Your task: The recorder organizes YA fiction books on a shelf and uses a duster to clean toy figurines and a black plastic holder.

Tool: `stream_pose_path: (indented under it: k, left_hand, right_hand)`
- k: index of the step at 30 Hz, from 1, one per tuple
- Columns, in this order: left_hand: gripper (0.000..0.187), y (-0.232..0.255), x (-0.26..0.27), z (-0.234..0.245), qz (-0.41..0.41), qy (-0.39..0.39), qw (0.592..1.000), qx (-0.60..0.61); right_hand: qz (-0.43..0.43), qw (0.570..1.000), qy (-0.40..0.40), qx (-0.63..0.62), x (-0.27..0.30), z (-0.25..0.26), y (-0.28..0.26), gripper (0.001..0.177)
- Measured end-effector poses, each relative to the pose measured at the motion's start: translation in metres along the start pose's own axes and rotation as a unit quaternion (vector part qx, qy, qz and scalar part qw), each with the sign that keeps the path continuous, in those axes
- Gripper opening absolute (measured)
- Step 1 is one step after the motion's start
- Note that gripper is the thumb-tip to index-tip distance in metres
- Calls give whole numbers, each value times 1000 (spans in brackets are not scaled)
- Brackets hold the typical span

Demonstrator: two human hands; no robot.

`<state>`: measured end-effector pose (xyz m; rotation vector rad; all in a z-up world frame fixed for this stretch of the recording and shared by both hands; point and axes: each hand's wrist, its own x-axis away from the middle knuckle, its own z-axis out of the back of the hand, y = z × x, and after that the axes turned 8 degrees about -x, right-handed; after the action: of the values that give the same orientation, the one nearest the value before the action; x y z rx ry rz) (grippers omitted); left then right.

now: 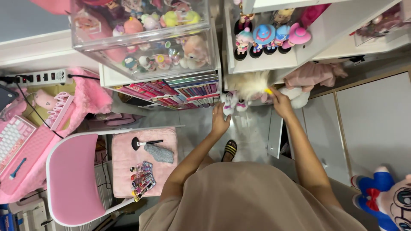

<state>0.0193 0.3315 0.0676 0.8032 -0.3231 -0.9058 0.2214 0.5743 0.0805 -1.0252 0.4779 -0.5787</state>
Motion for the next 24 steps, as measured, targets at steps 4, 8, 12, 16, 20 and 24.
stream_pose_path:
  k: [4,8,12,16,20,24]
  left_hand:
    - [68,20,-41,1,-24,18,999,-17]
    - [68,25,-88,-8,-62,44,996,-41]
    - [57,31,-140,-36,-53,5,996,-76]
    - [36,2,-186,-95,-66,-63,985,-146]
    - [34,34,-210,-108,-121,-27,983,-138]
    - [34,71,-219,-89,-150,-42,981,-114]
  right_hand:
    - [-114,983,76,124,-24,-27,11,41]
    - [-121,984,-86,95,12,-21,-5,44]
    - [-246,969,-18,-26,82,-8,-15,44]
    - [-279,946,116,-116,140,-26,11,43]
    - [-293,919,212,-160,173,-49,-2,43]
    - [-302,909,228,-173,196,-72,-12,42]
